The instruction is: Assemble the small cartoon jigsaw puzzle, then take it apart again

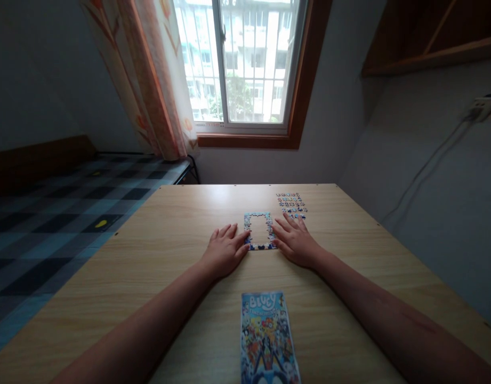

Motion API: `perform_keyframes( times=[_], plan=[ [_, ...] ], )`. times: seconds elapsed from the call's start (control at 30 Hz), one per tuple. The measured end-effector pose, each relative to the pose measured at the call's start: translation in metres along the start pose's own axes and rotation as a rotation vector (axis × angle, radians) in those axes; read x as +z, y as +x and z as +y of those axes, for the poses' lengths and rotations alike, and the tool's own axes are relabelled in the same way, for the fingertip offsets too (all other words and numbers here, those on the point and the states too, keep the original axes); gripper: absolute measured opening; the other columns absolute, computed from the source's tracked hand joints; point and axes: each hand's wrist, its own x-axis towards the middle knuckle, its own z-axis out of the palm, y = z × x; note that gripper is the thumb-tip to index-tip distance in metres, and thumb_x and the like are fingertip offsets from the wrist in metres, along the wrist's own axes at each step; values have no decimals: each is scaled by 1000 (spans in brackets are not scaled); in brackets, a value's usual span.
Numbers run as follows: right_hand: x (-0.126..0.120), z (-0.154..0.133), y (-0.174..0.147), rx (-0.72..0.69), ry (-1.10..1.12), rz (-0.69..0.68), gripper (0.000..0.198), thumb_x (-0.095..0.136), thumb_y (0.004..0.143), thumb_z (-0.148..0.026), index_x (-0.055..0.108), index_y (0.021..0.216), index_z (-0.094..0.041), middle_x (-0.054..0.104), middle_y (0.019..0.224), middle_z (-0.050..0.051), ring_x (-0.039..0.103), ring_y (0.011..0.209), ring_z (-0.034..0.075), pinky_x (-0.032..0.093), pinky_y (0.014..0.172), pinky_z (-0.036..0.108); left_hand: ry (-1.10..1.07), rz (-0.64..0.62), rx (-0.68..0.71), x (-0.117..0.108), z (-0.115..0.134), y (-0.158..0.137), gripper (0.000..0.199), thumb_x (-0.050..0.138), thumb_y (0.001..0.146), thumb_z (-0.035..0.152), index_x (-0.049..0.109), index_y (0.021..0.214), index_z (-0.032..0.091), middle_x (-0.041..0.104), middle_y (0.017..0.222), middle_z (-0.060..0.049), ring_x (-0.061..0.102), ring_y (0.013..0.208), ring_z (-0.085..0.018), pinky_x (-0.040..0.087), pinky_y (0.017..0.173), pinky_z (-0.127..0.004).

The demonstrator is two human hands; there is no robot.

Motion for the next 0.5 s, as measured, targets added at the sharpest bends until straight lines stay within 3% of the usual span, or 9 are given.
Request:
perform_keyframes(
  times=[0.33,0.5],
  plan=[
    [1,1,0,11,6,-28,55,32,105,-49,49,149,-22,34,161,11,12,155,33,6,120,68,-11,46,-11,3,-1,1,53,40,101,54,50,148,34,42,158,-12,36,147,-34,28,117,-55],
    [4,7,1,29,-21,41,56,36,104,-47,45,152,-20,36,160,13,14,155,34,10,120,69,-22,73,-145,2,-3,6,58,34,101,51,47,151,25,43,157,-16,38,145,-34,30,116,-54]
  ],
)
